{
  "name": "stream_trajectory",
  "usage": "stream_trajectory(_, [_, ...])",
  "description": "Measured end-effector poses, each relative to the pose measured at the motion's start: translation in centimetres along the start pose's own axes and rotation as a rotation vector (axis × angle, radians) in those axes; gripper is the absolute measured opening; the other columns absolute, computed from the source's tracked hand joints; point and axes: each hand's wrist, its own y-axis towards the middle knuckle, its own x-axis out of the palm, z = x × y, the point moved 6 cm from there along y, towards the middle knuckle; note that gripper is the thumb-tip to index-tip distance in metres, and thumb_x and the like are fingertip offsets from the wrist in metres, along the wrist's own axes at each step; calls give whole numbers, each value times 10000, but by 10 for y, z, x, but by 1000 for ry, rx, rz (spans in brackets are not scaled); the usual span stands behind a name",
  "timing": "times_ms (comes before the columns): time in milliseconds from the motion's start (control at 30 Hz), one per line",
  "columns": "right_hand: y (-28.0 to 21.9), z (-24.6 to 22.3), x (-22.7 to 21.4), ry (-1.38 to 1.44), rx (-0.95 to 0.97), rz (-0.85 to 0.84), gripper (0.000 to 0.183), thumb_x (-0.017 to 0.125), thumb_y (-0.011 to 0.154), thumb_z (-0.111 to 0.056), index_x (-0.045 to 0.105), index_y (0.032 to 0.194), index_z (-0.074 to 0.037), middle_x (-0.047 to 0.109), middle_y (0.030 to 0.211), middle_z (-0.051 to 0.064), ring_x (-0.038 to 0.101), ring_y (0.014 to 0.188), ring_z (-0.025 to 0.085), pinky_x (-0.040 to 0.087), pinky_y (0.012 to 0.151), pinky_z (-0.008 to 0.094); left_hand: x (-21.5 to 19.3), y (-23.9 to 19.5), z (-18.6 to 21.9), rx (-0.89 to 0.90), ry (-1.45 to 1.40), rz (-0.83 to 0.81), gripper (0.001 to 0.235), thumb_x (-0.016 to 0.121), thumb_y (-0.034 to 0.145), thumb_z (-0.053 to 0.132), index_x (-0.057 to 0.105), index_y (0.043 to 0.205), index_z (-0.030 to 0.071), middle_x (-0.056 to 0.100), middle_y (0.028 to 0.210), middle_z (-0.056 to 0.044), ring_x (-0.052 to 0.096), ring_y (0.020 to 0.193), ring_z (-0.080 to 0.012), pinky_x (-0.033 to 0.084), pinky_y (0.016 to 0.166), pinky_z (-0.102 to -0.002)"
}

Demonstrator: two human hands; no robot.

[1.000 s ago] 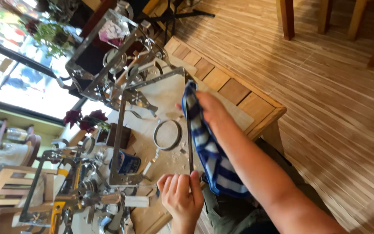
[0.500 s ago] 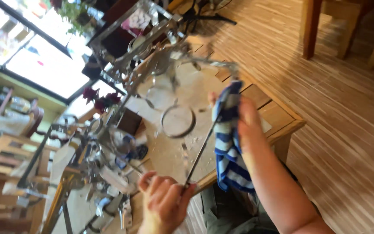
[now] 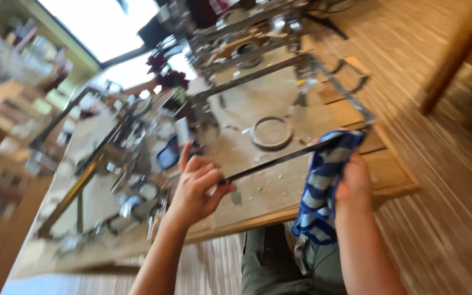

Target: Cleaning and wiping down metal catering frames using a cloth.

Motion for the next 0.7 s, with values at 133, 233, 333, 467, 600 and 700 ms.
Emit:
stream_trajectory(133, [0,2,-3,-70,-19,106,212,594,1047,-284,707,1069,-106,751,1026,91,715,988,279,583,963,438,1,-9,-12,-67,-32,-11,249,847,793,235,638,736,113,640,805,-24,617,986,-250,195,1237,-576])
stream_trajectory(233, [-7,14,1,28,-7,-37,214,587,1148,-235,701,1169,-56,738,1093,84,703,1042,226,569,989,365,-2,-8,-14,-69,-45,-66,259,827,829,278,649,772,99,657,844,-38,625,1021,-261,199,1242,-582])
stream_trajectory(333, [-31,31,5,-433,-193,184,173,605,1016,-173,722,1119,-98,741,1012,30,698,921,174,560,864,319,-12,6,-14,-50,-73,-159,305,793,858,359,678,853,77,692,872,-56,636,1038,-274,212,1206,-608])
stream_trajectory(467, [-82,76,36,-812,-415,265,93,668,1041,-170,670,1024,-79,685,886,19,598,755,134,485,697,299,-6,19,-36,-192,-137,-415,296,623,990,372,717,968,92,720,942,-79,658,1016,-258,431,1027,-483])
stream_trajectory(600, [-113,117,106,-1326,-755,-143,60,711,972,-75,671,999,-39,661,916,72,628,812,186,521,749,348,11,39,-48,-273,-47,-778,321,591,984,365,729,944,78,735,908,-113,696,909,-276,523,884,-428])
stream_trajectory(700, [-123,136,158,-1591,-968,-346,190,794,889,-103,622,898,-25,606,825,151,604,753,317,482,667,404,24,47,-55,-287,-27,-964,323,603,951,389,750,957,101,757,922,-99,715,867,-265,533,843,-413])
